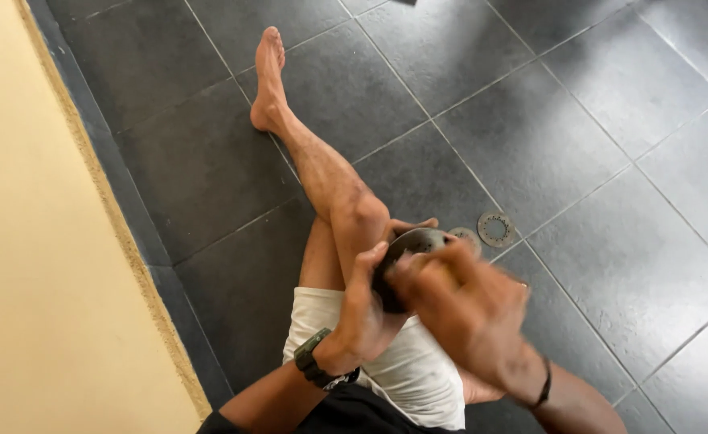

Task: The person sits on the floor and uses a yellow-handled tool to scrape and clean the surface of a dark circular metal part held in their left hand. They rotate the part to access different areas and continue the scraping motion throughout the clip.

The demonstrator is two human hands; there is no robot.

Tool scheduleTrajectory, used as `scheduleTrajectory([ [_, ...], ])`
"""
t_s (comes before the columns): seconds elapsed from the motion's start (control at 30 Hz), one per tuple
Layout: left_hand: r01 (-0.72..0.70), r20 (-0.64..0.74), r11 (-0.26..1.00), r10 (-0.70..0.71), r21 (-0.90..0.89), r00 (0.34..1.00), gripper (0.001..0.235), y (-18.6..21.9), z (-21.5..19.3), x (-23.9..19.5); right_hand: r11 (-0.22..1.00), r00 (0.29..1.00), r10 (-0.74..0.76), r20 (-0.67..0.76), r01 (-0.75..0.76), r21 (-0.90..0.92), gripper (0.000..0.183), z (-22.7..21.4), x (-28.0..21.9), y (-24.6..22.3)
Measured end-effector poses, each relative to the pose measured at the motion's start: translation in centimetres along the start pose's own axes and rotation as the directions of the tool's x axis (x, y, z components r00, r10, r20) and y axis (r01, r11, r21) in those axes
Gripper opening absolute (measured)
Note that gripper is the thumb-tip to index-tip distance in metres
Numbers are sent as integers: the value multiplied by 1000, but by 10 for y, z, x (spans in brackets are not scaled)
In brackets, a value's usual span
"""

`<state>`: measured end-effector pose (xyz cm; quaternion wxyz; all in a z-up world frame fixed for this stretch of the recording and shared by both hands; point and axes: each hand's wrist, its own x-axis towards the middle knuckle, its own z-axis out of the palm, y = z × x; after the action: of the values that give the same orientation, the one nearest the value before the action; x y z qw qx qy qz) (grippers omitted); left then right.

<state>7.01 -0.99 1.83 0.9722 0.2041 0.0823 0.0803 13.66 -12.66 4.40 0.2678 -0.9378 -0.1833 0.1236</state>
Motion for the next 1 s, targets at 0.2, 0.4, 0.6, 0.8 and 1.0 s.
scheduleTrajectory([
  [0.2, -38, 23, 999, 38, -9, 999, 47, -3, -7, 1, 547, 449, -828, -336, 776, -314, 20, -6, 3, -16],
  [0.4, -14, -22, 1000, 14, 2, 1000, 49, -2, -8, 2, 555, 455, -823, -340, 769, -318, 18, -6, 3, -18],
  [0.6, 16, -28, 998, -18, -64, 999, 54, -7, -15, 1, 616, 521, -783, -341, 726, -306, 9, -11, 7, -13],
  [0.8, 4, 18, 996, -3, -84, 1000, 49, -9, -19, 0, 680, 537, -732, -419, 617, -397, 38, -12, 16, -18],
  [1.0, -4, 60, 1000, 3, 18, 998, 46, -4, -13, -5, 705, 549, -705, -449, 612, -358, 33, -12, 22, -14],
])
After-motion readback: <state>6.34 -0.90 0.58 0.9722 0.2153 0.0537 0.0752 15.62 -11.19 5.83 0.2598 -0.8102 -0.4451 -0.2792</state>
